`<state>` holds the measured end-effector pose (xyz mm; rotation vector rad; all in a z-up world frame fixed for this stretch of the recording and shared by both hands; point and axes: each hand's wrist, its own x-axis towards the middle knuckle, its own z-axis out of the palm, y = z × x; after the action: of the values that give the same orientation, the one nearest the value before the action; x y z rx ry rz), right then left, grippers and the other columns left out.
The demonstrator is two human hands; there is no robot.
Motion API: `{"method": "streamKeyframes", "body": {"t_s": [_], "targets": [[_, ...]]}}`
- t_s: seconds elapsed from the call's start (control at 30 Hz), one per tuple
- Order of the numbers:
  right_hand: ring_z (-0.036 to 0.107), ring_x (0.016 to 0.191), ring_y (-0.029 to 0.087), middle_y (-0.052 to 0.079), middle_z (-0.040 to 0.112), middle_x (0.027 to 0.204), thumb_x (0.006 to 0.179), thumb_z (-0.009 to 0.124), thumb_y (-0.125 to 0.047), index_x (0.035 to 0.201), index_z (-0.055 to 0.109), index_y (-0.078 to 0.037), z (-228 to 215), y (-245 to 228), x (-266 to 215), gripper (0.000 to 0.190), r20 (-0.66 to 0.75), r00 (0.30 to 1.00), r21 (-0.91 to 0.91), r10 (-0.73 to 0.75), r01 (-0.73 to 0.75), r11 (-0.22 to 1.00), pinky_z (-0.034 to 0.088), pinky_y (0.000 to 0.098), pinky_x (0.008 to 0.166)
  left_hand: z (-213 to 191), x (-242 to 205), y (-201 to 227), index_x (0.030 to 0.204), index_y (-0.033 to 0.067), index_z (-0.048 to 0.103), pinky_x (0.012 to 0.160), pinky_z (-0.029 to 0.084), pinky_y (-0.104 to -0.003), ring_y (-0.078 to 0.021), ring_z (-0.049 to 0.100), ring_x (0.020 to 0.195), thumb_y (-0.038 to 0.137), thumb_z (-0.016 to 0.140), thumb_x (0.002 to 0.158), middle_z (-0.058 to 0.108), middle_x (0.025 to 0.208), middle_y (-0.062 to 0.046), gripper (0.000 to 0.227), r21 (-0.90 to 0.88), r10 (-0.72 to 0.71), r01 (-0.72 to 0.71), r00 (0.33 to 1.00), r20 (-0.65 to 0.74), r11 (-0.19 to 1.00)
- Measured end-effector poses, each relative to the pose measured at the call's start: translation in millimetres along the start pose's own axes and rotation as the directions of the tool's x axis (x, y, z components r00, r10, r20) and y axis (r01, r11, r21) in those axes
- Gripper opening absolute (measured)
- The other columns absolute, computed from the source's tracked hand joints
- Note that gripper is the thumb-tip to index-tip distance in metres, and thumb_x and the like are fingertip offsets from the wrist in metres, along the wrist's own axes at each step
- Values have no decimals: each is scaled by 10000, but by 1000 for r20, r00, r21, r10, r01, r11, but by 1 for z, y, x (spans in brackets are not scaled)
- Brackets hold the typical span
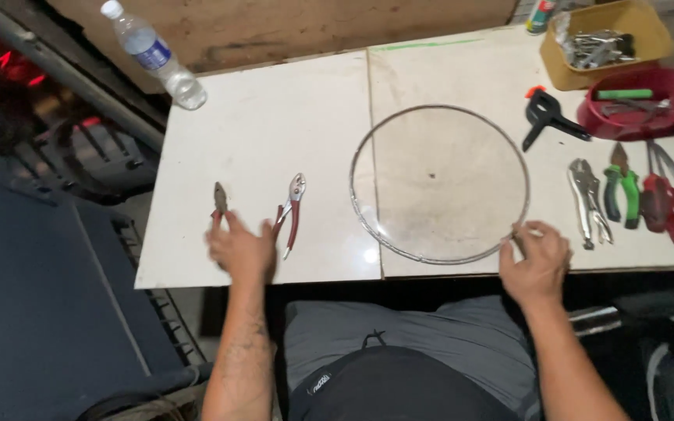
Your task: The person uses scissors to cut a metal ring on a white workbench. They then use pliers to bend and shape the ring, repeatedly adjusting its form and inspecting the edges.
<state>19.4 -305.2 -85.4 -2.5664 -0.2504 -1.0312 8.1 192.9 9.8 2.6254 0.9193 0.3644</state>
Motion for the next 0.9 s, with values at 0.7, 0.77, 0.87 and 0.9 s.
{"method": "streamKeyframes", "body": {"t_s": [0.7, 0.77, 0.87, 0.9], "targets": [[749, 997, 370, 176, 765, 1155, 874, 771, -289, 1160, 760, -45, -35, -110, -15, 375, 359, 896, 567, 259, -430, 703, 590, 455, 849, 25, -112, 85, 1176, 42, 754, 756, 616, -454, -372, 749, 914, 260, 793, 864, 755, 998, -259, 383, -784, 359, 262, 777, 517, 562], [680, 1136, 363, 223, 619, 1344, 929, 699, -302, 1386, 503, -36, -39, -128, -3, 564, 474, 837, 674, 273, -544, 500, 534, 498, 958, 24, -145, 117, 1179, 34, 748, 913, 543, -517, -449, 653, 1109, 233, 773, 878, 698, 1188, -280, 361, -831, 556, 214, 655, 512, 513], [630, 1229, 282, 200, 584, 1418, 939, 589, -216, 1547, 354, -35, -34, -119, 6, 676, 517, 746, 691, 419, -653, 311, 521, 436, 1022, 2, -173, 147, 1197, 63, 726, 1104, 449, -498, -417, 566, 1341, 231, 739, 909, 609, 1431, -254, 334, -912, 830, -51, 438, 345, 406], [647, 1184, 206, 126, 693, 1303, 893, 553, -115, 1481, 462, -48, -30, -109, 8, 599, 421, 699, 646, 578, -678, 350, 561, 332, 978, -7, -179, 155, 1212, 99, 708, 1137, 426, -418, -308, 571, 1378, 256, 723, 926, 576, 1484, -207, 327, -908, 918, -275, 331, 219, 315]]}}
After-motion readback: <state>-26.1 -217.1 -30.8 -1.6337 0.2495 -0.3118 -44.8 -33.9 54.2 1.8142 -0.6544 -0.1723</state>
